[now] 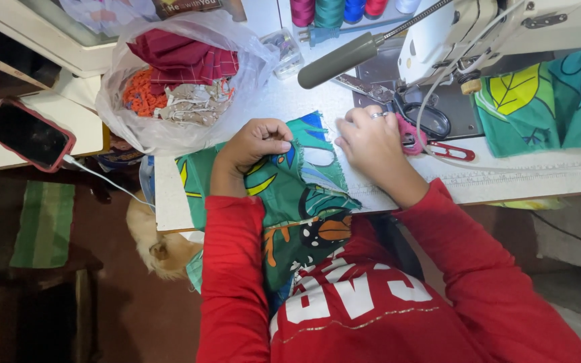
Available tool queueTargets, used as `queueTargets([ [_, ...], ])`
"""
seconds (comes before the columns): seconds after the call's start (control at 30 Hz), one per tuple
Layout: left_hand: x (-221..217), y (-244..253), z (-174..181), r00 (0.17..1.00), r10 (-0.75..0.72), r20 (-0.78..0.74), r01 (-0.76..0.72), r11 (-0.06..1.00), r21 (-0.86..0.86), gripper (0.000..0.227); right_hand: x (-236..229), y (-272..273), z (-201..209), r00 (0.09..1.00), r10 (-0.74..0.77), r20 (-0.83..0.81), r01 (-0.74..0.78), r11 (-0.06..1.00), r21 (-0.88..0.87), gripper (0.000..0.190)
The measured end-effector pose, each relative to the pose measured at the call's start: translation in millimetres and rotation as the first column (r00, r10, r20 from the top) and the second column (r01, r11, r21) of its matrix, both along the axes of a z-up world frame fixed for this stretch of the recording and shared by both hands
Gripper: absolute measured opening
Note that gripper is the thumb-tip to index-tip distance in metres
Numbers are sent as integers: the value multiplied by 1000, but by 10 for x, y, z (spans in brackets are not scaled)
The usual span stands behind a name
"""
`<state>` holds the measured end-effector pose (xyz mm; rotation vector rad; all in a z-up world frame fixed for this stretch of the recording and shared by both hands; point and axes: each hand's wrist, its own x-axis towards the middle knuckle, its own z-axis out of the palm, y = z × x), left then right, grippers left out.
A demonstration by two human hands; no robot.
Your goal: The person uses scissors to cut a section of patterned green fabric, then proceeds to fold the edges and secure them with pins at a sewing workstation.
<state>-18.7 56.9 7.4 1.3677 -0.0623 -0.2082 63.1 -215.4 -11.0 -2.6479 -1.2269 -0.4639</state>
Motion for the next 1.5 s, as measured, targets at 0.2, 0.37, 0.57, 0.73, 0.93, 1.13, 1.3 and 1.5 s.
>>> queueTargets([
  [0.2,8,-6,17,1000,-8,-1,8,1000,8,12,-174,-161,64,994,77,75,-81,996,47,15],
  [0.37,20,5,-15,1000,-4,-10,4,1000,2,13,-340,-345,211,991,133,1,-133,990,57,14],
  [0.57,40,40,-87,1000,-23,7,23,1000,7,14,-605,-762,144,978,202,-54,-206,977,-62,35],
  [0.73,53,44,-94,1000,-2,-17,2,1000,-1,13,-959,-1025,-89,982,188,25,-190,975,115,25],
  [0.93,0,-1,-26,1000,12,-5,-12,1000,7,14,-1007,-1069,-371,982,166,86,-181,962,205,9],
  [1.13,114,32,-320,999,11,39,-10,1000,-12,18,-518,-718,143,901,344,-264,-156,826,542,5],
  [1.3,129,1,-305,998,6,65,-7,1000,23,15,-62,408,700,800,520,-298,-266,754,600,8],
  [1.5,121,-20,-408,994,103,-41,-98,989,107,31,301,2532,416,676,543,-498,-319,825,467,16],
])
